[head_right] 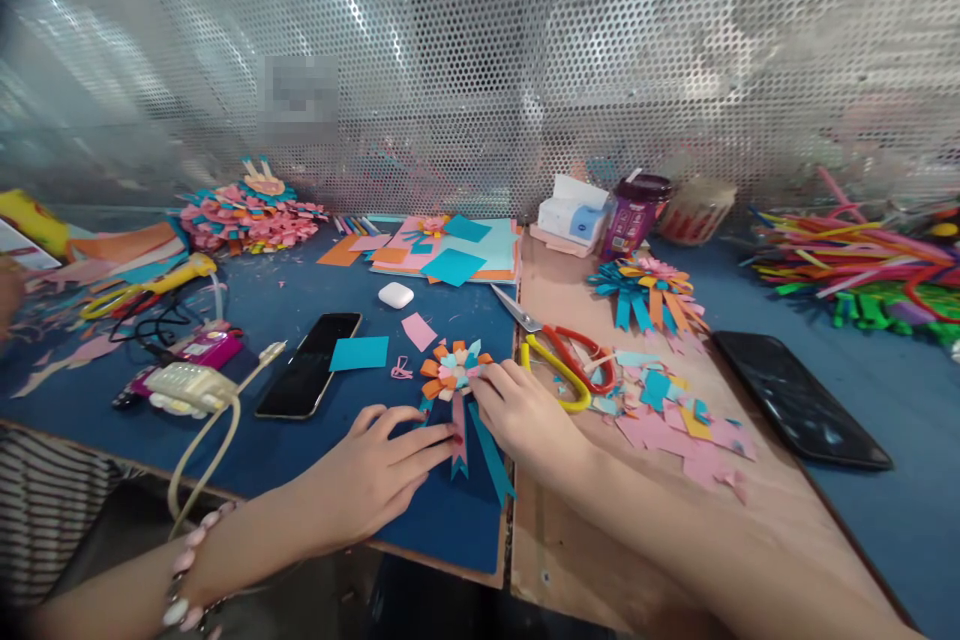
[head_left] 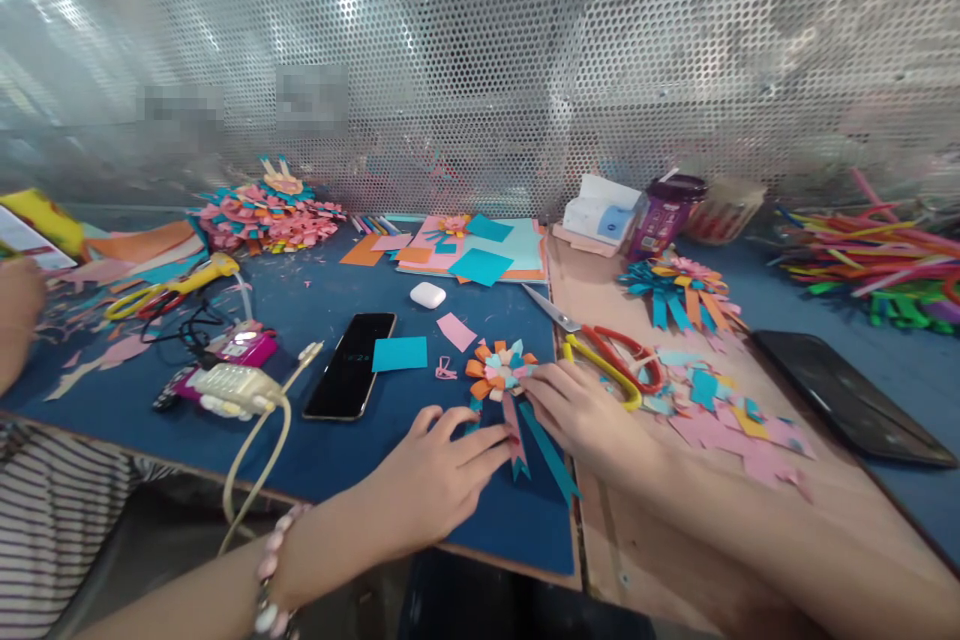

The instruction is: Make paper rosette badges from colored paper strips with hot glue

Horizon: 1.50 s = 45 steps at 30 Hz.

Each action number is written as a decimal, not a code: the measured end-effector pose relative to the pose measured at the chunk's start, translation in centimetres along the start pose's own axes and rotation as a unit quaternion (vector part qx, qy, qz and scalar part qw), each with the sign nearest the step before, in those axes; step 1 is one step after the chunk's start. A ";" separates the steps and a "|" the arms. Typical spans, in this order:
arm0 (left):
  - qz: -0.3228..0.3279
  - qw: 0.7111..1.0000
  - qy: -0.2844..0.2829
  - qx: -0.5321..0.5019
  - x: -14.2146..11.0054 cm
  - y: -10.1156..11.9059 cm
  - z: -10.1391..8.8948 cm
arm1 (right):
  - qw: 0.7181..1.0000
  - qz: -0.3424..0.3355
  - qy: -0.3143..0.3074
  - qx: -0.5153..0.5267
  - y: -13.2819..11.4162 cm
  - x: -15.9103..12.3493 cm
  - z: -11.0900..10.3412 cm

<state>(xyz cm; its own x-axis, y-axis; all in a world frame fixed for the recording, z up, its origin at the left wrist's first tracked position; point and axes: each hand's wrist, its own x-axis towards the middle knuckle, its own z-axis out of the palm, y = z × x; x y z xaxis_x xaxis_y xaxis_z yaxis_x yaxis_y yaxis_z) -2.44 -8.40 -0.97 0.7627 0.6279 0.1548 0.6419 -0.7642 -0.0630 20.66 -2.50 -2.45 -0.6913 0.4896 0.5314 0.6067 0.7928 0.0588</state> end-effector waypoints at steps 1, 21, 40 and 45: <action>0.000 1.000 0.004 0.000 0.0 0.0 0.1 | 1.000 -0.001 0.004 0.001 0.0 -0.1 0.1; 0.024 0.999 0.033 -0.036 -3.0 -1.0 0.3 | 0.997 -0.036 -0.018 0.061 -1.6 -3.7 -3.1; 0.003 0.998 0.021 -0.064 -1.7 -0.5 0.2 | 0.987 0.037 -0.097 0.123 -1.2 -2.9 -3.2; -0.013 0.998 0.019 -0.063 -1.4 -0.4 0.4 | 0.987 0.059 -0.088 0.118 -0.6 -2.7 -2.9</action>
<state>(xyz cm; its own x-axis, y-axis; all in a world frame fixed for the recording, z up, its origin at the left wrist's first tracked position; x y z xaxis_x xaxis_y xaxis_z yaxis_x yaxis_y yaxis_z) -3.75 -8.87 -1.59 0.7403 0.6439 0.1930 0.6449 -0.7614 0.0666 23.29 -5.36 -1.52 -0.6908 0.6231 0.3668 0.5939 0.7783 -0.2037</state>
